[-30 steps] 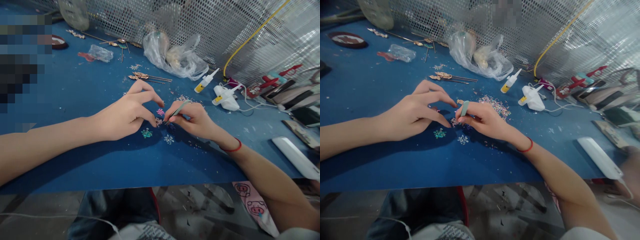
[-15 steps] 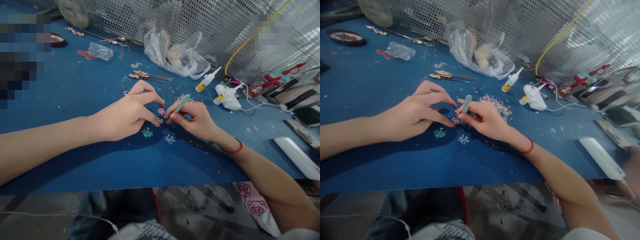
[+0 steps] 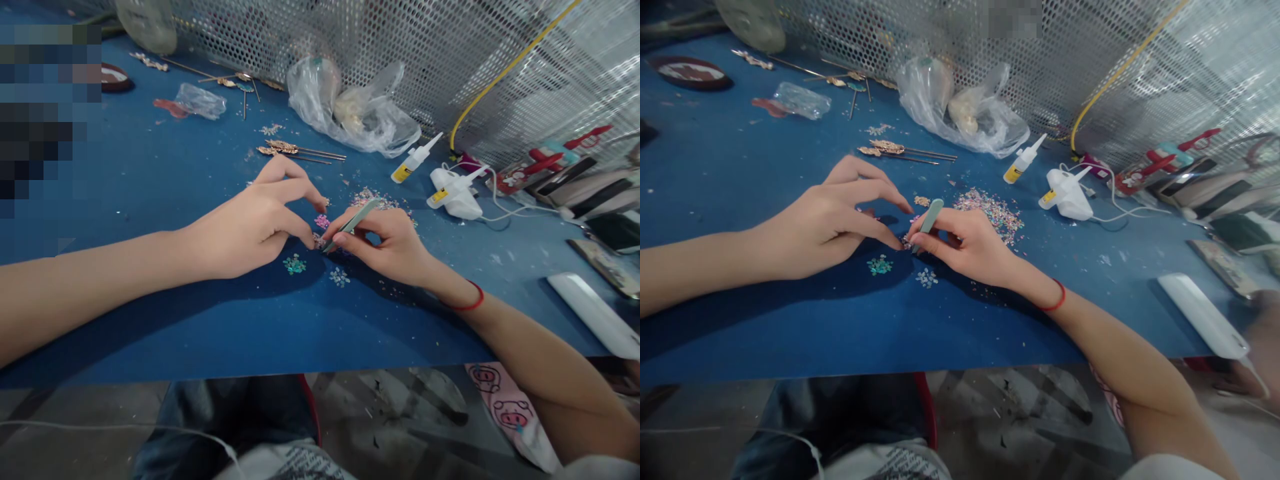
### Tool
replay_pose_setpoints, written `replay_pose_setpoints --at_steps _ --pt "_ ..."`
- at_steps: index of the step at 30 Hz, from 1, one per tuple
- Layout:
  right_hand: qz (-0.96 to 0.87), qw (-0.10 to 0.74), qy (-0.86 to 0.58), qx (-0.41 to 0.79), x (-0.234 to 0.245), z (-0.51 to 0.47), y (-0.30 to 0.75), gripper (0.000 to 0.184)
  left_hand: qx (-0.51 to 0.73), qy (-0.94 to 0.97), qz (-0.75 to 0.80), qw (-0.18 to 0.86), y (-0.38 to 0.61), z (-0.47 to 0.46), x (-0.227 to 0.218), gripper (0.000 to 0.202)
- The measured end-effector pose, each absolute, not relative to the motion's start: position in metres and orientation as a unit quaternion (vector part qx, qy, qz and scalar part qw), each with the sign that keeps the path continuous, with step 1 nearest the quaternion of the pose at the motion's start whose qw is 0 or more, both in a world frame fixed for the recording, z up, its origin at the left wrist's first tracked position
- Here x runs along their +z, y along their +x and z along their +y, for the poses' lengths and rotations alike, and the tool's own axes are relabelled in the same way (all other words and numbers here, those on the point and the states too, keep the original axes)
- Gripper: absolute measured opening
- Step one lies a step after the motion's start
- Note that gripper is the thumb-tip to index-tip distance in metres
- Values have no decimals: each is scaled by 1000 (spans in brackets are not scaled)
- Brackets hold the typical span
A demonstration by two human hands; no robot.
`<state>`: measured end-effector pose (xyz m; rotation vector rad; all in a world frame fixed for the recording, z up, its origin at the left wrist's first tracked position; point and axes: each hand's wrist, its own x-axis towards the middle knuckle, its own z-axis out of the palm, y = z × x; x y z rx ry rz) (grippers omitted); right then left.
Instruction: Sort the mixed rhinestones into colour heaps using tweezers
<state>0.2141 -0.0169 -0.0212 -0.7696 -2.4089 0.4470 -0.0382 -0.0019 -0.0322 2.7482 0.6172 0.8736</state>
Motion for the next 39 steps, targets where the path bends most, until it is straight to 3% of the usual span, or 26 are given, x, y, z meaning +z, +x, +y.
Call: replay_pose_setpoints --at_steps 10,25,31,39 --pt "-897 297 -289 155 -23 -18 212 21 334 925 179 39 -37 -1 -39 53" --pt "-904 290 -282 140 -21 -18 216 28 345 918 184 67 -38 2 -44 51" --pt "-883 296 -303 204 -21 -19 218 30 329 914 206 119 -36 1 -43 45" --pt "-911 267 -244 199 -22 -23 214 19 319 921 194 115 -37 -1 -38 43"
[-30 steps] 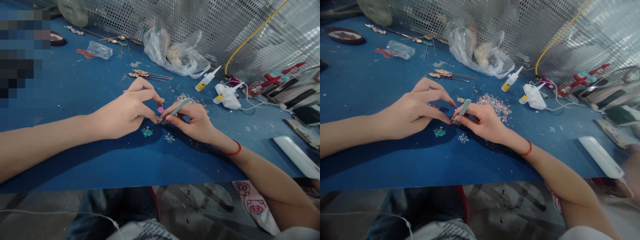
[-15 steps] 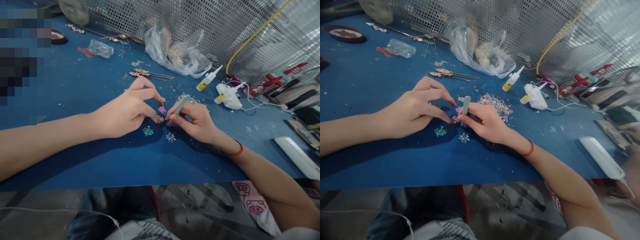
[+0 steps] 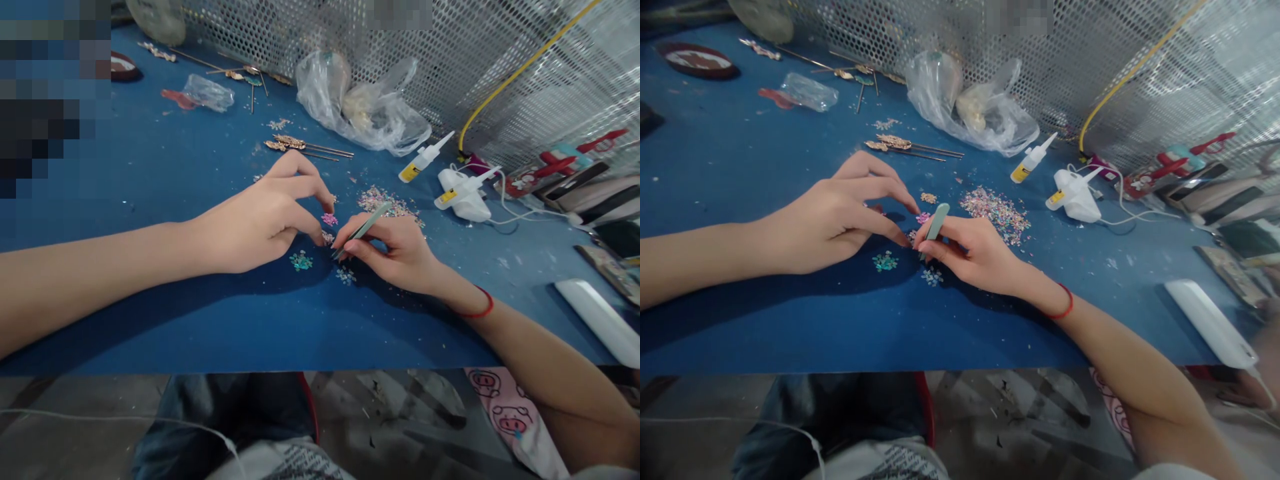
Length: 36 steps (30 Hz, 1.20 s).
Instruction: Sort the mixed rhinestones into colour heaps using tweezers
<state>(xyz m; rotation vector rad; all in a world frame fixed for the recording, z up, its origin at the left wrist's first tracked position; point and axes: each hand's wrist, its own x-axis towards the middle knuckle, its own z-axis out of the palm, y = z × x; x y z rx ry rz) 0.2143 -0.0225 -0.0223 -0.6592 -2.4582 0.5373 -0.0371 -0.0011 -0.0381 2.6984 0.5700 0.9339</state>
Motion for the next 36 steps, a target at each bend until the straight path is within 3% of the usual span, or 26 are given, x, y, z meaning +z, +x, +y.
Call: replay_pose_setpoints --at_steps 15,27,36 --pt "-942 257 -139 164 -27 -20 215 12 354 909 210 65 -38 0 -38 46" --pt "-942 255 -151 158 -28 -18 206 13 372 898 233 11 -38 -1 -37 53" --pt "-940 260 -160 153 -26 -20 205 15 341 898 278 31 -38 -4 -32 51"
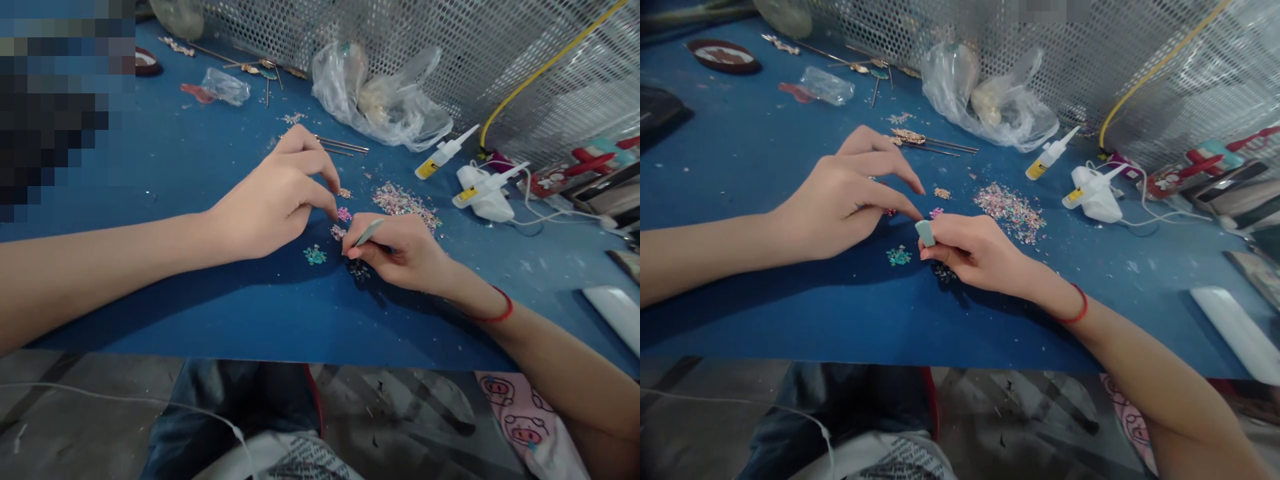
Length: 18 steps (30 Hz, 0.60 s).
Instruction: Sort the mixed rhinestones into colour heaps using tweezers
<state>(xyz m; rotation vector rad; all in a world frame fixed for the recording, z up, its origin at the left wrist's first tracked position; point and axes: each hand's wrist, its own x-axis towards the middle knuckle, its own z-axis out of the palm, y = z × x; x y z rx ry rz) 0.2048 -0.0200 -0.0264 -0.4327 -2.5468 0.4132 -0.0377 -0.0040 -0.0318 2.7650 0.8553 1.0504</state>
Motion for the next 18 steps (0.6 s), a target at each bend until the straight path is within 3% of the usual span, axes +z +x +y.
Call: replay_pose_setpoints --at_steps 18 --pt "-924 278 -207 160 -25 -24 201 20 350 894 267 85 -37 -3 -32 46"
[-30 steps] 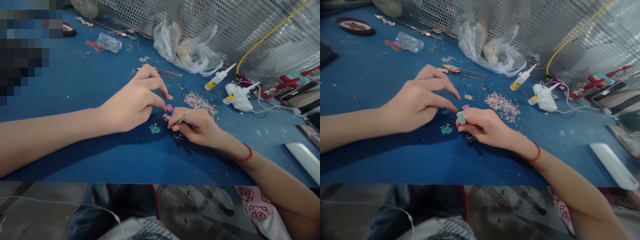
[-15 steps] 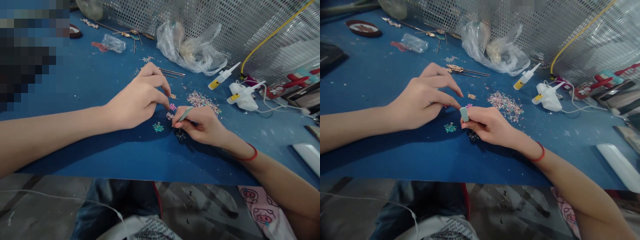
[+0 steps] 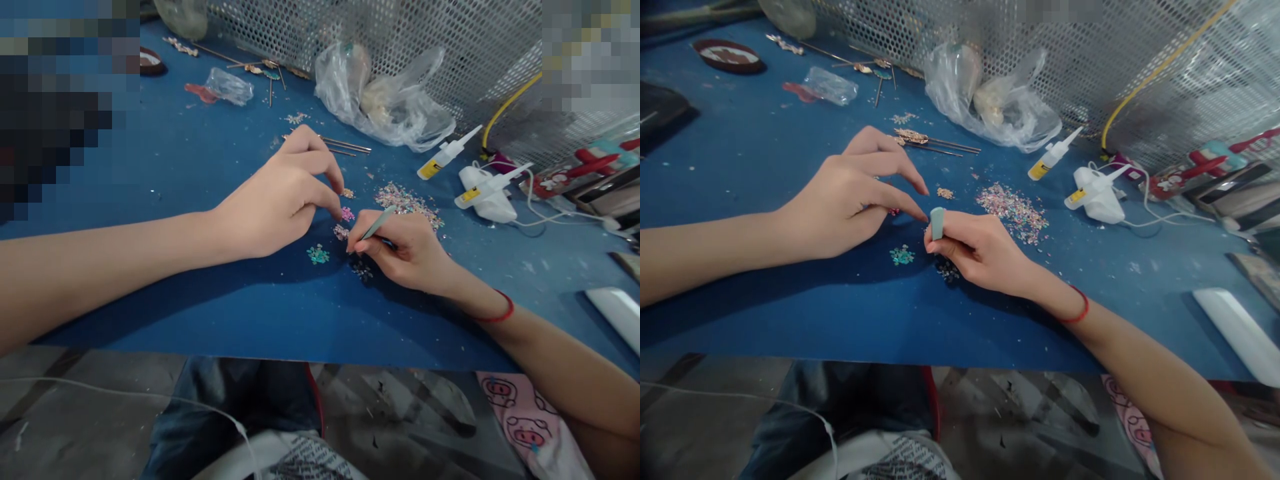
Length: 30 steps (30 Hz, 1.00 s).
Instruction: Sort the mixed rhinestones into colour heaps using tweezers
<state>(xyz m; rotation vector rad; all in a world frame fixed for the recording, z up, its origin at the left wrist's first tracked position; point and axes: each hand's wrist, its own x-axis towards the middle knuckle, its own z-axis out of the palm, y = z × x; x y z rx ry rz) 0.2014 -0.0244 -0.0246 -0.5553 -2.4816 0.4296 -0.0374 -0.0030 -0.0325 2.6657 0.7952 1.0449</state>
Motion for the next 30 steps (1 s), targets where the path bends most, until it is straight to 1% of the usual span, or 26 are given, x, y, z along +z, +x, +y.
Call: replay_pose_setpoints --at_steps 4,11,14,16,18,19,24,27,30 --pt "-923 277 -214 160 -26 -24 201 22 355 890 262 110 -37 -3 -32 43" --pt "-912 284 -248 161 -24 -23 203 28 345 895 270 87 -38 -4 -30 46" --pt "-890 322 -270 179 -23 -23 203 33 350 893 262 104 -35 -5 -30 42" --pt "-869 357 -276 201 -22 -24 204 35 356 891 249 129 -32 -7 -29 32" --pt "-851 386 -276 223 -21 -27 206 35 362 889 230 162 -27 -11 -28 23" --pt "-845 397 -273 231 -20 -29 206 35 359 888 219 186 -25 -14 -27 21" --pt "-849 422 -210 239 -14 -41 206 24 305 861 214 346 -18 -26 -15 24" --pt "-855 422 -220 206 -12 -48 205 25 281 821 225 443 -14 -25 -13 29" --pt "-850 422 -249 192 -13 -51 204 27 269 788 229 505 -13 -19 -15 33"
